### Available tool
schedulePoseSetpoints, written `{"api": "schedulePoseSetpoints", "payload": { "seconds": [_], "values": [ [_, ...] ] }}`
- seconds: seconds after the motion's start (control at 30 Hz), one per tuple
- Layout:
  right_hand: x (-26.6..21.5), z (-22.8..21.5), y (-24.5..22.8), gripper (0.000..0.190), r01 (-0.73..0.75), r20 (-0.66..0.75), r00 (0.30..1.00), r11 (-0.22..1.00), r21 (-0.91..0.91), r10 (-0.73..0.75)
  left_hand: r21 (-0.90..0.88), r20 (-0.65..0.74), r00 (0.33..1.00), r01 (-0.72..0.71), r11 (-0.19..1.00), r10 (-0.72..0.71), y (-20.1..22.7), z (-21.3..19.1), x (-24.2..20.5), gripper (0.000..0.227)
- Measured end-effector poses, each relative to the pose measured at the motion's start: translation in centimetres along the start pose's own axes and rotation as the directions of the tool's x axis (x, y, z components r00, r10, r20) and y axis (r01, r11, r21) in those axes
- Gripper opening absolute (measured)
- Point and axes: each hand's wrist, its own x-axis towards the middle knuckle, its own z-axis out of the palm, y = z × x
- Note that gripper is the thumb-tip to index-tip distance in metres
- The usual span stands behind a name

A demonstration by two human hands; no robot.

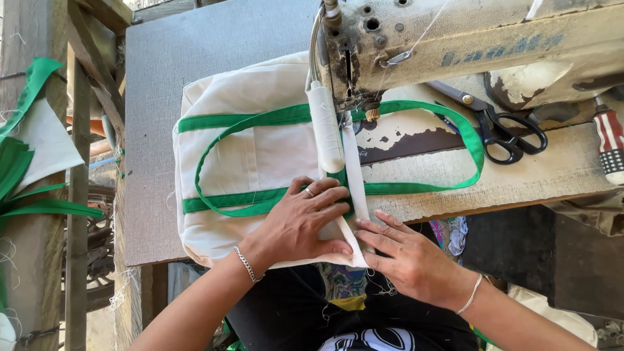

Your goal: Sewing green straps and trim onto a white canvas bag using an industrial sewing machine.

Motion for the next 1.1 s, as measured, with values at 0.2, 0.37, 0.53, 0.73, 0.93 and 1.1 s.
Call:
{"api": "schedulePoseSetpoints", "payload": {
  "seconds": [0.2, 0.37, 0.53, 0.73, 0.93, 1.1],
  "values": [
    [-1.1, 1.9, -0.3, 0.034, -0.094, -0.072, 0.993, 0.995, -0.021, 0.093, 0.03, -0.026, 0.997, -0.07, 0.997, 0.071, -0.1, -0.1, -0.4, 0.059],
    [-1.3, 1.8, -0.2, 0.036, -0.098, -0.07, 0.993, 0.992, -0.08, 0.092, -0.046, -0.003, 0.996, -0.093, 0.995, 0.093, -0.3, -0.5, -0.7, 0.052],
    [-0.6, 1.3, -0.7, 0.028, -0.103, -0.085, 0.992, 0.994, -0.047, 0.099, -0.067, 0.062, 0.992, -0.103, 0.992, 0.107, -0.4, -1.2, -0.6, 0.052],
    [-1.1, 1.5, -0.6, 0.031, -0.113, -0.085, 0.991, 0.991, -0.064, 0.108, -0.08, 0.069, 0.992, -0.1, 0.992, 0.106, -0.4, -1.4, -0.3, 0.052],
    [-1.4, 1.7, -0.5, 0.034, -0.144, -0.082, 0.987, 0.987, -0.069, 0.138, -0.058, 0.023, 0.997, -0.072, 0.996, 0.073, -0.6, -0.6, -0.4, 0.055],
    [-1.1, 1.8, -1.0, 0.033, -0.146, -0.108, 0.984, 0.988, -0.054, 0.139, -0.012, 0.067, 0.995, 0.07, 0.997, -0.069, 0.1, -0.7, 0.1, 0.086]
  ]
}}
